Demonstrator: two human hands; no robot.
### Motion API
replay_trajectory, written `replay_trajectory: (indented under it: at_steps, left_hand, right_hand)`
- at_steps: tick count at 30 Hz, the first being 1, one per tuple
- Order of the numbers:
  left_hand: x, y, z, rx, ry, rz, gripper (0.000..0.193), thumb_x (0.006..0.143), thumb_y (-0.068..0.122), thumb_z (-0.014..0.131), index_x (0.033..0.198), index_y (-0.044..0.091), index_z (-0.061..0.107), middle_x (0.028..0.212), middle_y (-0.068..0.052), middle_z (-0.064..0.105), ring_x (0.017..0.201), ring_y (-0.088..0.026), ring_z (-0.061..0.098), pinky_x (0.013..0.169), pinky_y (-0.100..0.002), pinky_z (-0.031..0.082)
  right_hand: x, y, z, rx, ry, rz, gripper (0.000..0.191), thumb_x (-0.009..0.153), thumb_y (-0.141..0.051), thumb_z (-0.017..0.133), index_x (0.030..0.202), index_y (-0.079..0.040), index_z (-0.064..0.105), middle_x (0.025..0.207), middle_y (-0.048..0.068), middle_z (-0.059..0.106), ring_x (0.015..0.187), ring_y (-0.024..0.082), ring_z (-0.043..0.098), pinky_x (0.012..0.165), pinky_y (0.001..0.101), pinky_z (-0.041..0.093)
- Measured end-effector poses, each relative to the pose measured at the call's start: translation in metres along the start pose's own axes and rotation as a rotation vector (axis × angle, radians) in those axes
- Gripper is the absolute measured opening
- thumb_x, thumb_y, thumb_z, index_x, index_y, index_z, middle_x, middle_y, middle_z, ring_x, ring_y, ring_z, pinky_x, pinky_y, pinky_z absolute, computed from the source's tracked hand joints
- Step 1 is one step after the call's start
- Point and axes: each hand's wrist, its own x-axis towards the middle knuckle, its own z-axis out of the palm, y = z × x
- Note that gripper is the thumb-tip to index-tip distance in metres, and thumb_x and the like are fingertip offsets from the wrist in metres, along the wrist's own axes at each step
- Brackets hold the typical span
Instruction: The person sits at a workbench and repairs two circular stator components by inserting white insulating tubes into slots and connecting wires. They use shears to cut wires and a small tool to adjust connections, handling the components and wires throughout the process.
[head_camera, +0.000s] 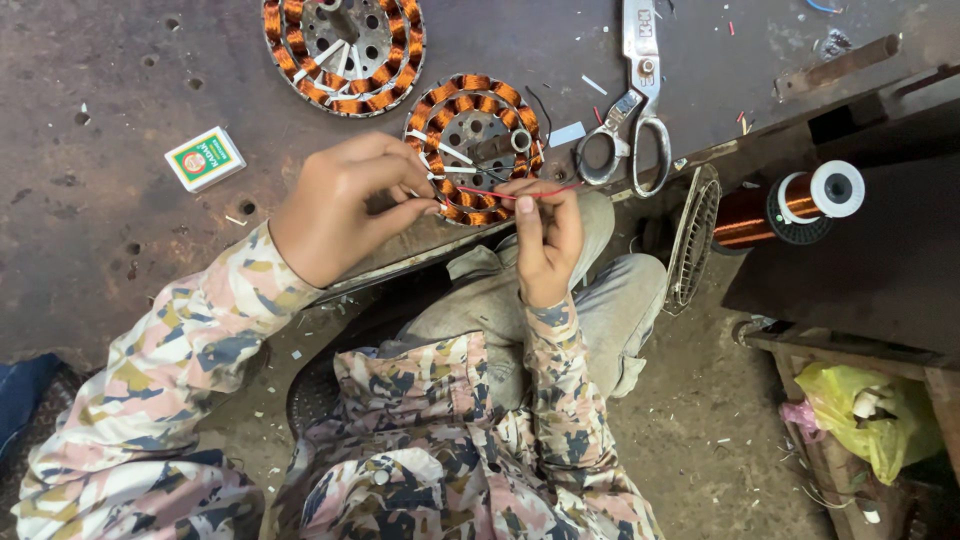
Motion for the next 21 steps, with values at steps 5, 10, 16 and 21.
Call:
replay_trajectory:
  at_steps: [5, 10, 16, 21]
  left_hand:
    - [0.003, -0.001, 0.001, 0.013, 0.005, -0.052, 0.014, 0.087, 0.002, 0.080, 0.096, 0.000, 0.070, 0.104, -0.011, 0.069, 0.077, -0.017, 0.071, 0.068, -0.029, 0.057]
    - [0.005, 0.006, 0.004, 0.030, 0.009, -0.076, 0.014, 0.086, 0.001, 0.078, 0.097, 0.000, 0.069, 0.102, -0.011, 0.068, 0.075, -0.017, 0.070, 0.066, -0.029, 0.056]
    - [0.012, 0.018, 0.004, 0.123, -0.039, -0.154, 0.013, 0.081, 0.001, 0.078, 0.090, 0.001, 0.068, 0.095, -0.011, 0.065, 0.070, -0.020, 0.071, 0.064, -0.034, 0.055]
    - [0.015, 0.024, 0.009, 0.280, -0.017, -0.092, 0.017, 0.076, 0.004, 0.078, 0.088, 0.002, 0.066, 0.093, -0.015, 0.062, 0.082, -0.034, 0.067, 0.071, -0.045, 0.053]
  right_hand:
    - [-0.001, 0.004, -0.001, 0.082, 0.050, 0.017, 0.007, 0.113, -0.007, 0.046, 0.117, -0.002, 0.048, 0.117, 0.016, 0.068, 0.092, 0.010, 0.057, 0.082, 0.0223, 0.045]
    - [-0.003, 0.006, -0.003, 0.112, 0.054, 0.044, 0.007, 0.113, -0.009, 0.045, 0.117, -0.003, 0.047, 0.117, 0.018, 0.068, 0.081, 0.005, 0.051, 0.069, 0.0174, 0.039]
    - [-0.002, 0.004, -0.003, 0.107, 0.012, 0.022, 0.006, 0.114, -0.008, 0.044, 0.116, -0.004, 0.046, 0.117, 0.017, 0.067, 0.092, 0.008, 0.055, 0.074, 0.0192, 0.040]
    - [-0.002, 0.002, -0.004, 0.006, -0.028, -0.047, 0.006, 0.113, -0.006, 0.044, 0.117, -0.002, 0.046, 0.117, 0.017, 0.066, 0.100, 0.014, 0.061, 0.096, 0.0289, 0.051]
